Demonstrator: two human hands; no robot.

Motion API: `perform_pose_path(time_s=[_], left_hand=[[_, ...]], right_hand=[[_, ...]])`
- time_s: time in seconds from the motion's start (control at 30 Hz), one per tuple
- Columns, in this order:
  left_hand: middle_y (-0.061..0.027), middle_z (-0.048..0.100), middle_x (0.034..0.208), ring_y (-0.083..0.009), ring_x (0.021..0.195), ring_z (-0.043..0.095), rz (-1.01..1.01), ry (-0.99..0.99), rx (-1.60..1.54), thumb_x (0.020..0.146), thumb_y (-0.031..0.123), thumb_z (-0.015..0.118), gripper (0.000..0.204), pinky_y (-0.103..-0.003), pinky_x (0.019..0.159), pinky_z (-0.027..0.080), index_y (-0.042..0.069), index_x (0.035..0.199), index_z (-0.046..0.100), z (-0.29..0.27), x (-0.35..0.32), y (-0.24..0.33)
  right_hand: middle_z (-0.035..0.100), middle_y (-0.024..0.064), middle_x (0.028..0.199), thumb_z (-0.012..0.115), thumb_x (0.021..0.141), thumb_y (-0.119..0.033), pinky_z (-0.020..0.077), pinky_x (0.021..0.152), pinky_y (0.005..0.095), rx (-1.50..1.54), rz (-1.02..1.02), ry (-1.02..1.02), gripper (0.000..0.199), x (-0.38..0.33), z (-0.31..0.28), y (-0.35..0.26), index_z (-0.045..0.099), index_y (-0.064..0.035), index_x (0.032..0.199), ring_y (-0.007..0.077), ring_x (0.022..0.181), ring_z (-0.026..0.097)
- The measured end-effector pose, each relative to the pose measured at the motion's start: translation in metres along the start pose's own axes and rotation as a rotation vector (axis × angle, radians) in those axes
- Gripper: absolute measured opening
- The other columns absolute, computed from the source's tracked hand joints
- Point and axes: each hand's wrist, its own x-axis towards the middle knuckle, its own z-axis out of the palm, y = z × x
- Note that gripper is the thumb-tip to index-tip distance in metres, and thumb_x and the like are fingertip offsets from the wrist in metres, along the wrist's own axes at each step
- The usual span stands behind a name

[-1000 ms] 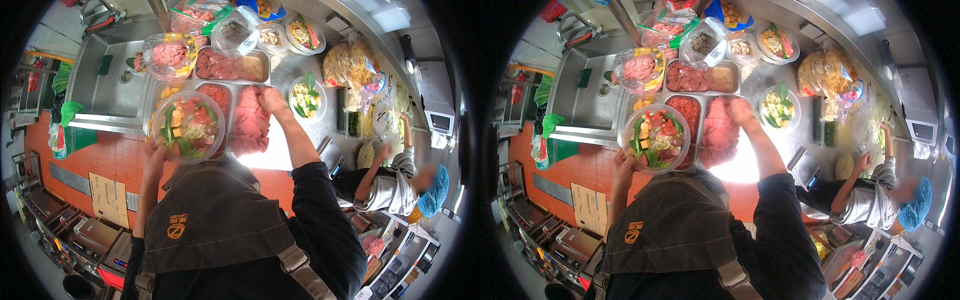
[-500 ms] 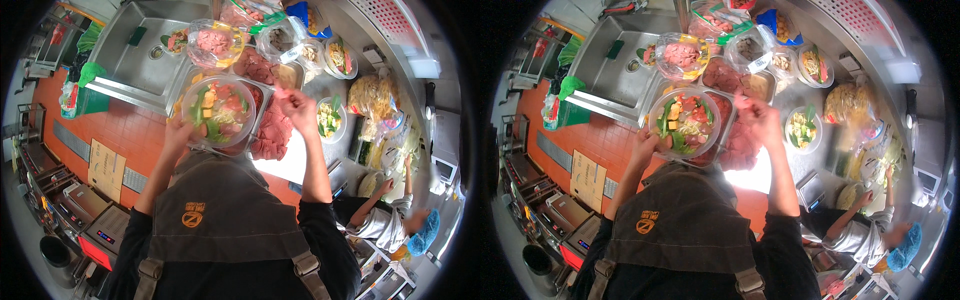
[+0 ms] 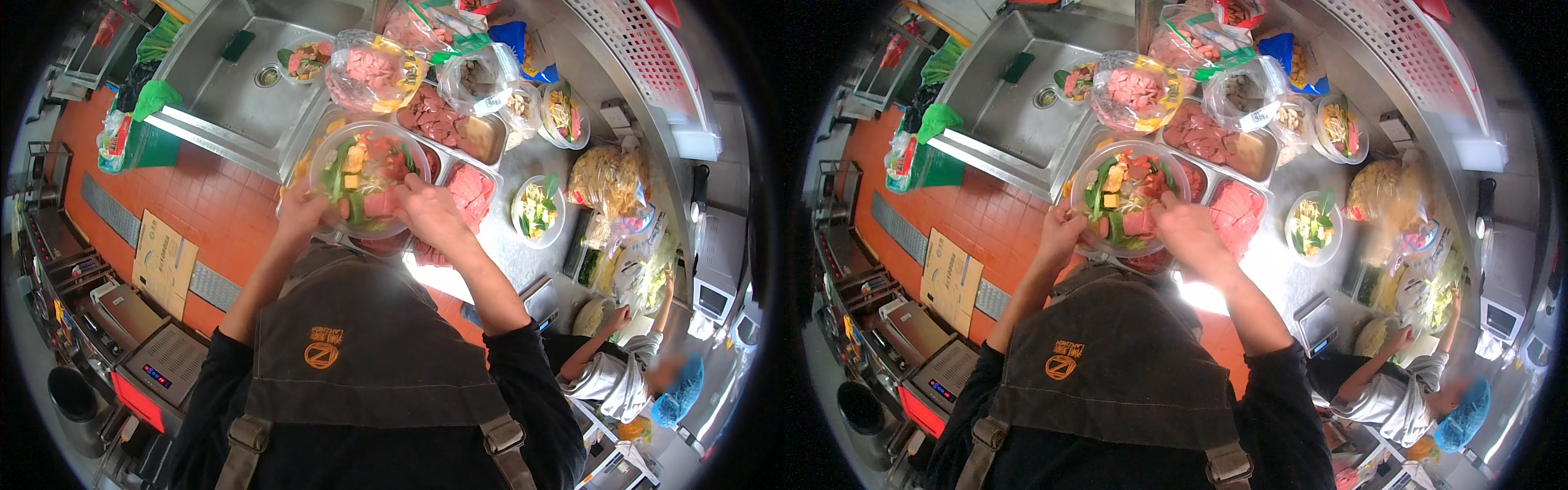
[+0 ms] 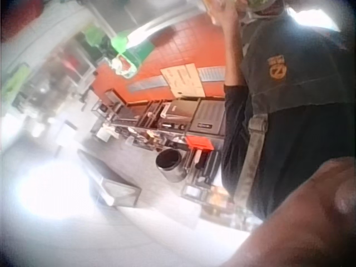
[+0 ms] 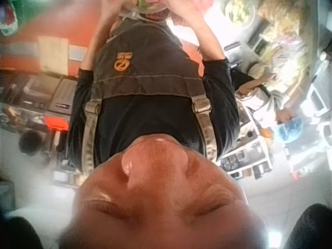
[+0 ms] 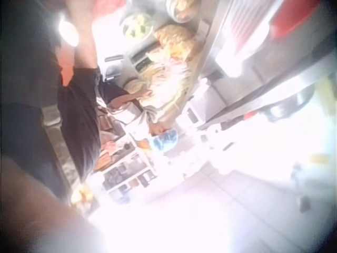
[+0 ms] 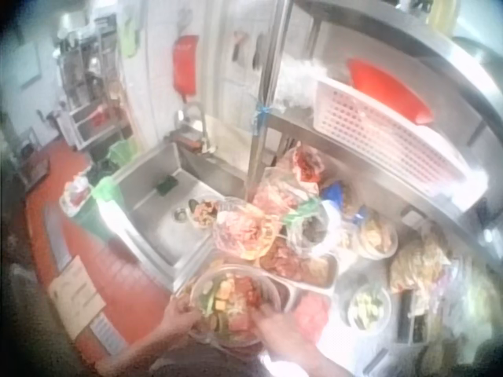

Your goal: The person removes shredded vegetables from a black bag and places them into a clear plastic container. They then add various pre-portioned ingredients from metal trays, including sliced meats and vegetables, into the same container. The process is repeated for multiple containers.

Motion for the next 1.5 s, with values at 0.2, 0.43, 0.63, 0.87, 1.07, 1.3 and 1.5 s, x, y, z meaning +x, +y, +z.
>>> perform_pose_path(time_s=[0.2, 0.43, 0.63, 0.87, 1.07, 1.3, 1.5], left_hand=[[-0.0085, 0.072, 0.096, -0.0144, 0.075, 0.069, -0.038, -0.016, 0.019, 0.084, -0.001, 0.053, 0.045, -0.028, 0.064, 0.056, -0.003, 0.128, 0.063, -0.009, 0.004, -0.007], [-0.0064, 0.072, 0.095, -0.013, 0.074, 0.068, -0.024, -0.007, 0.0, 0.083, -0.001, 0.053, 0.045, -0.026, 0.064, 0.055, -0.002, 0.127, 0.064, -0.008, 0.003, -0.011], [-0.0064, 0.072, 0.095, -0.0128, 0.074, 0.068, -0.011, 0.003, -0.01, 0.084, 0.0, 0.054, 0.046, -0.026, 0.063, 0.054, -0.002, 0.129, 0.063, -0.004, 0.001, -0.009], [-0.008, 0.071, 0.093, -0.0128, 0.072, 0.067, 0.003, 0.051, 0.012, 0.085, 0.002, 0.055, 0.047, -0.025, 0.061, 0.053, -0.003, 0.131, 0.061, 0.005, -0.007, 0.003], [-0.007, 0.071, 0.09, -0.0117, 0.067, 0.065, 0.024, 0.016, 0.074, 0.085, 0.003, 0.057, 0.045, -0.025, 0.058, 0.051, -0.003, 0.129, 0.062, 0.004, -0.003, -0.004], [-0.006, 0.071, 0.09, -0.0118, 0.066, 0.066, -0.058, 0.039, 0.026, 0.085, 0.003, 0.057, 0.046, -0.025, 0.057, 0.053, -0.001, 0.131, 0.062, -0.011, -0.01, -0.006], [-0.0079, 0.073, 0.097, -0.0154, 0.073, 0.07, -0.157, 0.188, -0.008, 0.093, 0.011, 0.057, 0.04, -0.03, 0.065, 0.059, -0.004, 0.13, 0.062, -0.06, -0.03, 0.018]], right_hand=[[0.061, 0.0163, 0.096, 0.075, 0.079, -0.013, 0.0575, 0.064, 0.0453, -0.077, -0.015, 0.002, 0.025, 0.011, 0.002, -0.004, 0.062, -0.0023, 0.098, 0.0356, 0.079, 0.07], [0.061, 0.0157, 0.096, 0.071, 0.079, -0.008, 0.0576, 0.062, 0.0427, -0.058, 0.04, 0.125, 0.018, 0.01, 0.009, -0.004, 0.061, -0.0014, 0.092, 0.0334, 0.081, 0.07], [0.064, 0.0139, 0.094, 0.067, 0.077, 0.0, 0.0591, 0.064, 0.0404, 0.044, -0.174, 0.287, 0.01, 0.004, 0.004, 0.006, 0.069, -0.0009, 0.087, 0.032, 0.078, 0.069], [0.073, 0.0036, 0.087, 0.068, 0.094, 0.001, 0.0539, 0.061, 0.03, 0.877, 0.24, 0.342, 0.013, -0.002, -0.014, 0.025, 0.074, 0.001, 0.105, 0.0125, 0.075, 0.066], [0.071, -0.0013, 0.089, 0.067, 0.099, -0.004, 0.0467, 0.064, 0.0206, 1.086, 0.454, 0.526, 0.014, 0.002, -0.046, 0.068, 0.073, -0.0002, 0.111, 0.0042, 0.073, 0.058], [0.07, 0.0021, 0.075, 0.066, 0.098, -0.013, 0.0462, 0.053, 0.0251, 0.939, 0.796, 0.249, 0.019, -0.038, -0.026, 0.153, 0.075, -0.0005, 0.109, 0.0081, 0.059, 0.059], [0.073, 0.0229, 0.091, 0.069, 0.093, -0.027, 0.0546, 0.076, 0.0426, 0.372, 0.729, 0.187, 0.033, -0.058, 0.017, 0.176, 0.073, -0.0004, 0.111, 0.0343, 0.086, 0.071]])
